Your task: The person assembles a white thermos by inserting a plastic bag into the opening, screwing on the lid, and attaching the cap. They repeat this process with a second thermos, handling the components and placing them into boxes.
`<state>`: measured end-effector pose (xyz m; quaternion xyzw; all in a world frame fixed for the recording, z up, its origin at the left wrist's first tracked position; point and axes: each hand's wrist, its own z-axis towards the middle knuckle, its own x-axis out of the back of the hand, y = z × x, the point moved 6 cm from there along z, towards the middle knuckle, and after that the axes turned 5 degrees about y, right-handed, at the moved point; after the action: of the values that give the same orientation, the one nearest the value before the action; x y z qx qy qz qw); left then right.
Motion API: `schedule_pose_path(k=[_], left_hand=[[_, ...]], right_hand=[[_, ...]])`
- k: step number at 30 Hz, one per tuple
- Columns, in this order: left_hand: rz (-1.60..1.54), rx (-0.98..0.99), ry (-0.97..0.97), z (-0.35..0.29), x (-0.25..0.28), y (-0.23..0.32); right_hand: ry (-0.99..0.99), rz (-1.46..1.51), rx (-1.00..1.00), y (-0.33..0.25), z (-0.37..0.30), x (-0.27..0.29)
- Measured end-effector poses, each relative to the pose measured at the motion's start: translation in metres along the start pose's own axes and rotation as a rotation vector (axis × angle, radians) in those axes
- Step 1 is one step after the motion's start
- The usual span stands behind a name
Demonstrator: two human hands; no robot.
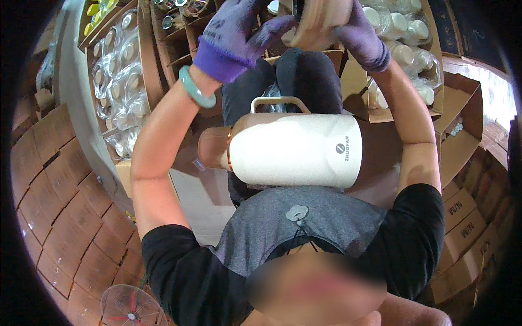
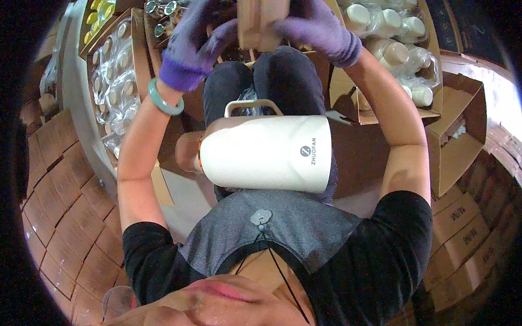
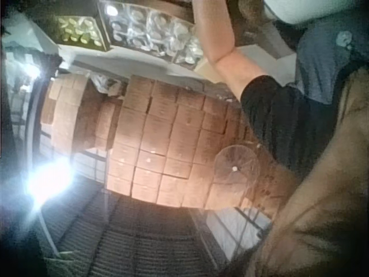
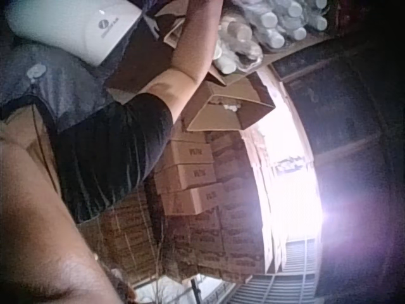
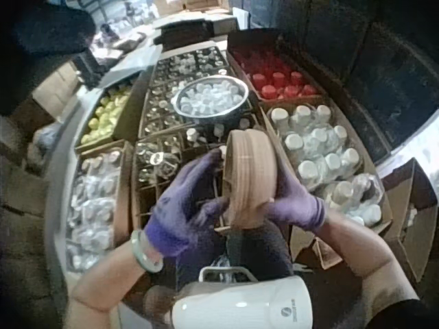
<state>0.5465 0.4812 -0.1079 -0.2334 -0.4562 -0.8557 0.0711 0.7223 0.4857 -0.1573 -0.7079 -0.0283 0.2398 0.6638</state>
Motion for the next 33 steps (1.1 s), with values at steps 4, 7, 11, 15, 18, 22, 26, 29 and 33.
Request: schedule_pose_path(k=[4,7,11,15,18,22,26,29,33], left_hand=[[0.351,-0.491,-0.064,0.02,-0.018,-0.008],[0.517,-0.559,-0.091,0.034,-0.033,-0.041],[0.669,0.082,-0.496,0.015,-0.107,-0.221],[0.847,0.19,-0.778,-0.006,-0.165,-0.298],[0.866,0.204,-0.671,-0.021,-0.19,-0.327],[0.851,0.119,-0.742,-0.022,-0.175,-0.304],[0.641,0.063,-0.332,0.008,-0.061,-0.23],[0.191,0.61,0.208,-0.025,0.052,-0.214],[-0.785,1.184,0.652,-0.099,0.101,-0.2]], right_hand=[[-0.058,-0.971,0.456,0.045,0.016,0.067],[0.133,-0.373,0.058,0.042,0.05,0.094],[0.135,-1.439,-0.078,0.095,0.069,0.118],[-0.04,-1.813,-0.459,0.125,0.074,0.101],[0.054,-1.818,-0.201,0.144,0.068,0.107],[0.282,-1.488,0.399,0.112,0.039,0.097],[0.367,-1.336,0.334,0.08,-0.008,0.088],[0.343,-1.224,0.437,0.083,-0.024,0.088],[0.233,-0.902,0.229,0.069,-0.009,0.045]])
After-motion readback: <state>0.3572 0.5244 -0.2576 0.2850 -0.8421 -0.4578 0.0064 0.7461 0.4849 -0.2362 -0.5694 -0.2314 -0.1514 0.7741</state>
